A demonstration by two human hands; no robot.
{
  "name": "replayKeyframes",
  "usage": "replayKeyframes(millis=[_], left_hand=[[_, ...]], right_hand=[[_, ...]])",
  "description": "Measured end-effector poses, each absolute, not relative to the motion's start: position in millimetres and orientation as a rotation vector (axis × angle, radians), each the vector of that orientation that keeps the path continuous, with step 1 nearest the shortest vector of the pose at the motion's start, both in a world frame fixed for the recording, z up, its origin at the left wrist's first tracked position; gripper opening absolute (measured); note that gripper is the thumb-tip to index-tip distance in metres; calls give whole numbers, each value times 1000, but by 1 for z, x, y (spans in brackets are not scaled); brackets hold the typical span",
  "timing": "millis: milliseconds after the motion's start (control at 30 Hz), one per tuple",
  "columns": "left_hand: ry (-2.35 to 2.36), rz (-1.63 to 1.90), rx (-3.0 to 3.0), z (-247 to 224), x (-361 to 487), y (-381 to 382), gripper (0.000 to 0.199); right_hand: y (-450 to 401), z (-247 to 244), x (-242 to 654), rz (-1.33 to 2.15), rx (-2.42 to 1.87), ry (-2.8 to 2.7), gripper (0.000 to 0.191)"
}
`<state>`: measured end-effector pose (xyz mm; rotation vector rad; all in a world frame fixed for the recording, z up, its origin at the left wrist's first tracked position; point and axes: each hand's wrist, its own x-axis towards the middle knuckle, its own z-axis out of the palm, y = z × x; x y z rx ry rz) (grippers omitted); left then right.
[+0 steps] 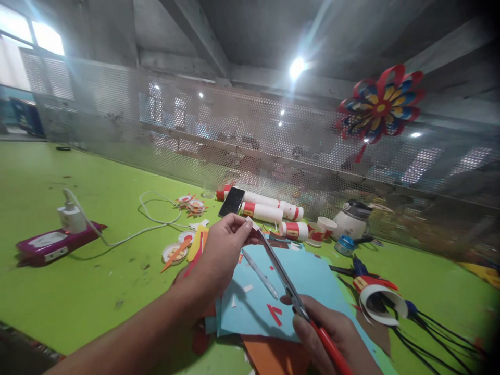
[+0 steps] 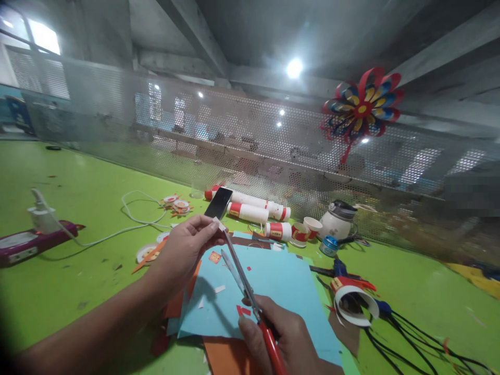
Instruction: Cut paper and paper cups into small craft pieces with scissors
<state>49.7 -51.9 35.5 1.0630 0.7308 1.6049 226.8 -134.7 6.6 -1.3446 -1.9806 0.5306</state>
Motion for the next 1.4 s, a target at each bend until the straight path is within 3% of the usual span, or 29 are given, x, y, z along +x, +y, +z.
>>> replayKeyframes(millis=[1400], left_hand=[[731, 1626, 1057, 35, 49, -52, 9]], right_hand=[[-136, 9, 223, 541, -1369, -1973, 52]])
